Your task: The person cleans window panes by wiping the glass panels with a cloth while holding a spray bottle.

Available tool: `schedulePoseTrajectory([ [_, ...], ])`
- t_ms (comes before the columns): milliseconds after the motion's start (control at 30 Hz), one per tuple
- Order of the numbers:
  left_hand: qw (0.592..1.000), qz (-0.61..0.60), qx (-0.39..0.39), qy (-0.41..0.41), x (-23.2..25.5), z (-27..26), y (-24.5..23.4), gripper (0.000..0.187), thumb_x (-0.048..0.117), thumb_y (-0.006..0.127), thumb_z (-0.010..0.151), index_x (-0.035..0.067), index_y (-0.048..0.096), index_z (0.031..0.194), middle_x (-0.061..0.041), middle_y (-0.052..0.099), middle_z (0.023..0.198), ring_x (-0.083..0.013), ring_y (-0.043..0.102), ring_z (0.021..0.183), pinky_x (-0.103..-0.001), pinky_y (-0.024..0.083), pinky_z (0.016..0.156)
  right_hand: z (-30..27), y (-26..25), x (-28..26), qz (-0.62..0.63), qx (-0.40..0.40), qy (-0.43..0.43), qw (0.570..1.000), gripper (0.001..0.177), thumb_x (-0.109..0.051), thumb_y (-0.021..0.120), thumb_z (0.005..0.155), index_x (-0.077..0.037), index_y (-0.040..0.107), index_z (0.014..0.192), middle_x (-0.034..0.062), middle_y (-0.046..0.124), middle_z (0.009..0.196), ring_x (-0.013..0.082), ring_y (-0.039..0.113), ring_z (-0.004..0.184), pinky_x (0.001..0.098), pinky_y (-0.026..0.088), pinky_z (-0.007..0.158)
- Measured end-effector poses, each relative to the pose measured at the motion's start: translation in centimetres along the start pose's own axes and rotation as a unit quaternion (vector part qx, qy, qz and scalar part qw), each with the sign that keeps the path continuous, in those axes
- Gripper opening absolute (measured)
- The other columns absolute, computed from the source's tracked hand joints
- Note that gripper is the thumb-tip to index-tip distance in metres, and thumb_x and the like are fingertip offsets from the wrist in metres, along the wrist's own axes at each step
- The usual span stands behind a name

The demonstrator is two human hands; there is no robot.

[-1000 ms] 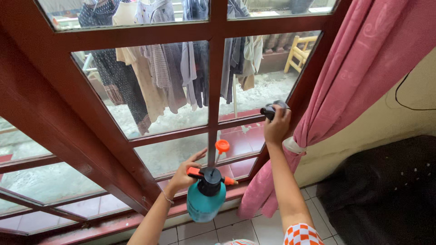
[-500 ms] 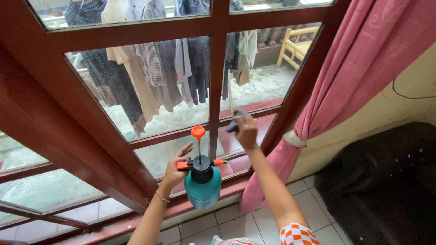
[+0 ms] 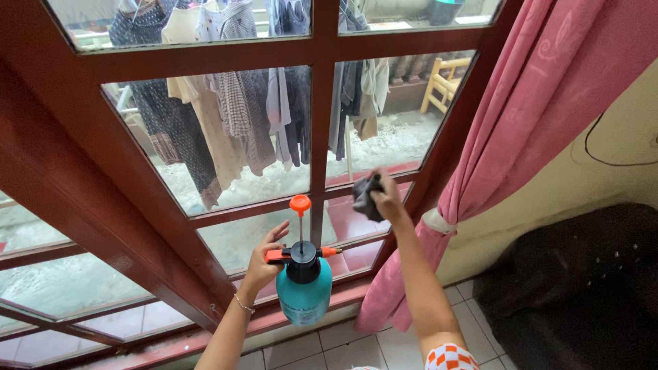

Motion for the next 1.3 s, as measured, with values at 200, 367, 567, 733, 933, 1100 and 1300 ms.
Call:
schedulePoseTrajectory([
  [200, 1.0, -0.007, -0.001, 0.012, 0.7, 1.2, 1.8, 0.025, -0.012, 0.057, 0.055, -0.002, 0.06, 0.077, -0.016, 0.046, 0.158, -0.0356, 0.048, 0.145, -0.041, 0.041, 0.111, 2.8, -2.8, -9.5, -0.23, 0.031, -0.085, 0.969, 0.026, -0.006, 0.064, 0.075, -0.003, 0.063, 0.1, 0.015, 0.065, 0.082, 0.0269, 0.066, 0.076, 0.0339, 0.053, 0.074],
  [367, 1.0, 0.012, 0.018, 0.005, 0.6, 1.8, 2.2, 0.026, -0.012, 0.056, 0.055, -0.002, 0.061, 0.078, -0.016, 0.047, 0.158, -0.0355, 0.048, 0.145, -0.042, 0.04, 0.112, 4.9, -2.4, -14.7, -0.238, 0.016, -0.278, 0.931, 0.025, -0.002, 0.068, 0.076, -0.005, 0.065, 0.1, 0.016, 0.068, 0.093, 0.0324, 0.067, 0.087, 0.0377, 0.054, 0.079],
  [567, 0.999, 0.018, 0.03, 0.009, 1.0, 2.0, 2.9, 0.023, -0.013, 0.058, 0.058, -0.003, 0.062, 0.078, -0.017, 0.046, 0.159, -0.036, 0.048, 0.145, -0.043, 0.041, 0.112, 6.5, -0.4, -14.4, -0.197, 0.069, -0.233, 0.95, 0.033, -0.001, 0.072, 0.074, -0.001, 0.057, 0.103, 0.0187, 0.065, 0.092, 0.0338, 0.066, 0.086, 0.04, 0.054, 0.079],
  [733, 0.999, 0.022, 0.045, 0.002, 0.9, 1.8, 2.7, 0.026, -0.013, 0.056, 0.057, -0.003, 0.062, 0.08, -0.017, 0.047, 0.158, -0.0359, 0.048, 0.145, -0.043, 0.04, 0.112, 4.1, 1.4, -16.4, -0.292, 0.179, -0.314, 0.886, 0.025, 0.0, 0.077, 0.082, -0.005, 0.07, 0.105, 0.0158, 0.07, 0.1, 0.036, 0.07, 0.093, 0.0429, 0.056, 0.083],
  [933, 0.998, 0.036, 0.054, 0.001, 1.3, 1.2, 2.3, 0.023, -0.014, 0.058, 0.057, -0.003, 0.059, 0.077, -0.016, 0.046, 0.159, -0.0356, 0.049, 0.145, -0.042, 0.041, 0.111, 3.8, 1.0, -16.9, -0.3, 0.183, -0.246, 0.903, 0.022, -0.004, 0.077, 0.085, -0.006, 0.074, 0.107, 0.0211, 0.063, 0.099, 0.0341, 0.068, 0.079, 0.0409, 0.054, 0.069],
  [1100, 0.998, 0.032, 0.047, -0.009, 1.5, 1.2, 2.3, 0.025, -0.014, 0.058, 0.056, -0.002, 0.06, 0.078, -0.016, 0.045, 0.159, -0.0353, 0.048, 0.145, -0.042, 0.041, 0.111, 3.7, -0.6, -14.7, -0.252, 0.105, -0.252, 0.928, 0.021, 0.001, 0.067, 0.092, -0.003, 0.065, 0.113, 0.0182, 0.065, 0.101, 0.0364, 0.07, 0.089, 0.0415, 0.055, 0.077],
  [1300, 0.999, 0.033, 0.039, -0.009, 1.8, 1.6, 3.2, 0.03, -0.015, 0.06, 0.054, -0.002, 0.063, 0.081, -0.016, 0.047, 0.158, -0.0351, 0.049, 0.145, -0.042, 0.041, 0.111, 7.0, -2.6, -13.2, -0.22, 0.237, -0.245, 0.914, 0.012, -0.006, 0.063, 0.103, 0.001, 0.058, 0.111, 0.0177, 0.069, 0.098, 0.0359, 0.07, 0.084, 0.0416, 0.052, 0.071],
])
Point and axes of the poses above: each hand's wrist, its own z-axis towards the middle knuckle, its own y-axis out of the palm, x = y × z, the point moved 4 cm from there along z, towards the middle knuckle
